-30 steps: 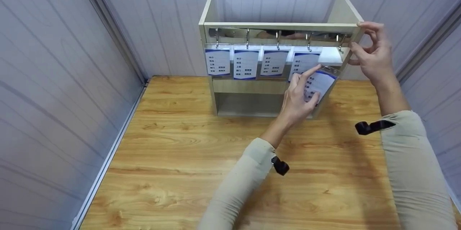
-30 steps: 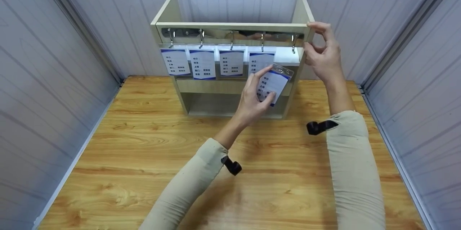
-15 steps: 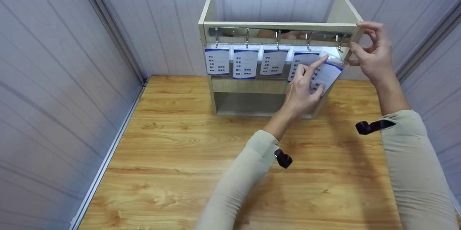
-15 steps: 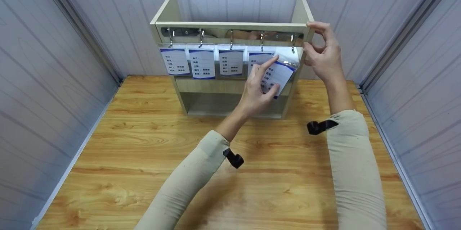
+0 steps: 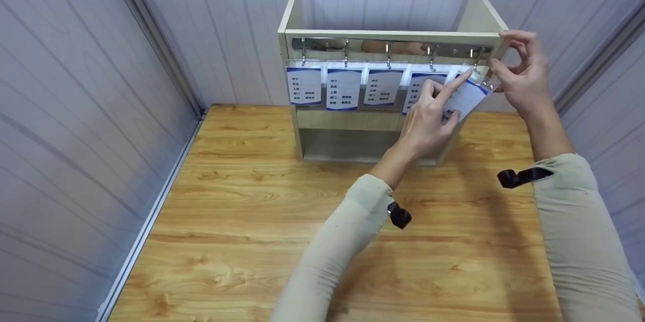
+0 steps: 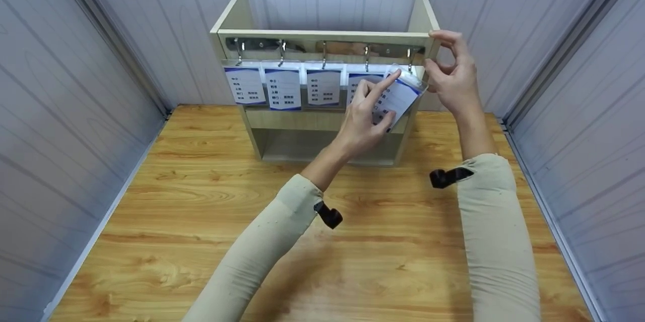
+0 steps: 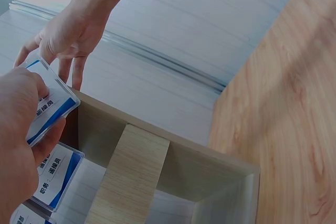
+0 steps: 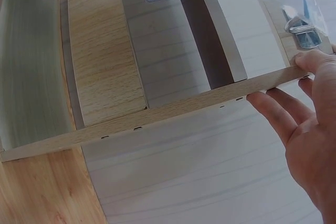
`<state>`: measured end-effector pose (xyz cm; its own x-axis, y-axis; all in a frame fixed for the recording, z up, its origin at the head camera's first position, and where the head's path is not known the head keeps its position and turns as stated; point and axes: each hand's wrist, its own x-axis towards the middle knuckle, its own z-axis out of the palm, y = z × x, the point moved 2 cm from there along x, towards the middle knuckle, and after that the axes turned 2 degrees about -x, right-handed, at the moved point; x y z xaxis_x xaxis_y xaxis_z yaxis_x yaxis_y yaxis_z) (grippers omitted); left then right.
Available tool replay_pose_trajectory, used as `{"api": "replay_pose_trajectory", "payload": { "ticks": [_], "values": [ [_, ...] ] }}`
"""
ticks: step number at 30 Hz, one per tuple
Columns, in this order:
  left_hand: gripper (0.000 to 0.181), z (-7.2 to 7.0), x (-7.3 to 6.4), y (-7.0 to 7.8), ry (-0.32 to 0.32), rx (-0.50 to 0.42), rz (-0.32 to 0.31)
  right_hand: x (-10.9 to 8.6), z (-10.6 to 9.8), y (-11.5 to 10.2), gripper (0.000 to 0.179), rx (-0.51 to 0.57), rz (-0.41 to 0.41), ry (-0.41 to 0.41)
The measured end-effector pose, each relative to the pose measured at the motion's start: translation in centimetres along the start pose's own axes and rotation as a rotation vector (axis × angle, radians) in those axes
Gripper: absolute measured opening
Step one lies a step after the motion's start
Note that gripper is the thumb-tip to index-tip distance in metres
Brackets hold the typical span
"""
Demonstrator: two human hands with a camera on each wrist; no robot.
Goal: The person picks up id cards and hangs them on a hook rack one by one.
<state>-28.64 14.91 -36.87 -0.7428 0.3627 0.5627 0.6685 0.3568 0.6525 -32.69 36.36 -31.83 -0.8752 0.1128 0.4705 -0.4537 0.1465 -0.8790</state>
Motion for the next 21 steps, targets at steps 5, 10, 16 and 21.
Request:
{"api": "replay_pose_trajectory", "payload": {
  "ticks": [5, 10, 16, 21],
  "values": [
    [0.075, 0.0, 0.6, -0.1, -0.021, 0.048, -0.020, -0.1, 0.0, -0.1, 0.051, 0.010, 0.014, 0.001],
    [0.076, 0.0, 0.9, -0.3, -0.033, 0.080, -0.035, -0.2, 0.1, -0.2, 0.051, -0.022, 0.019, 0.007],
    [0.076, 0.2, 1.3, -0.1, -0.039, 0.116, -0.069, -0.2, 0.1, -0.3, 0.051, -0.037, 0.020, 0.004],
    [0.077, 0.4, 1.5, 0.3, -0.026, 0.163, -0.111, -0.2, 0.1, -0.4, 0.051, -0.041, 0.023, 0.004]
  ]
}}
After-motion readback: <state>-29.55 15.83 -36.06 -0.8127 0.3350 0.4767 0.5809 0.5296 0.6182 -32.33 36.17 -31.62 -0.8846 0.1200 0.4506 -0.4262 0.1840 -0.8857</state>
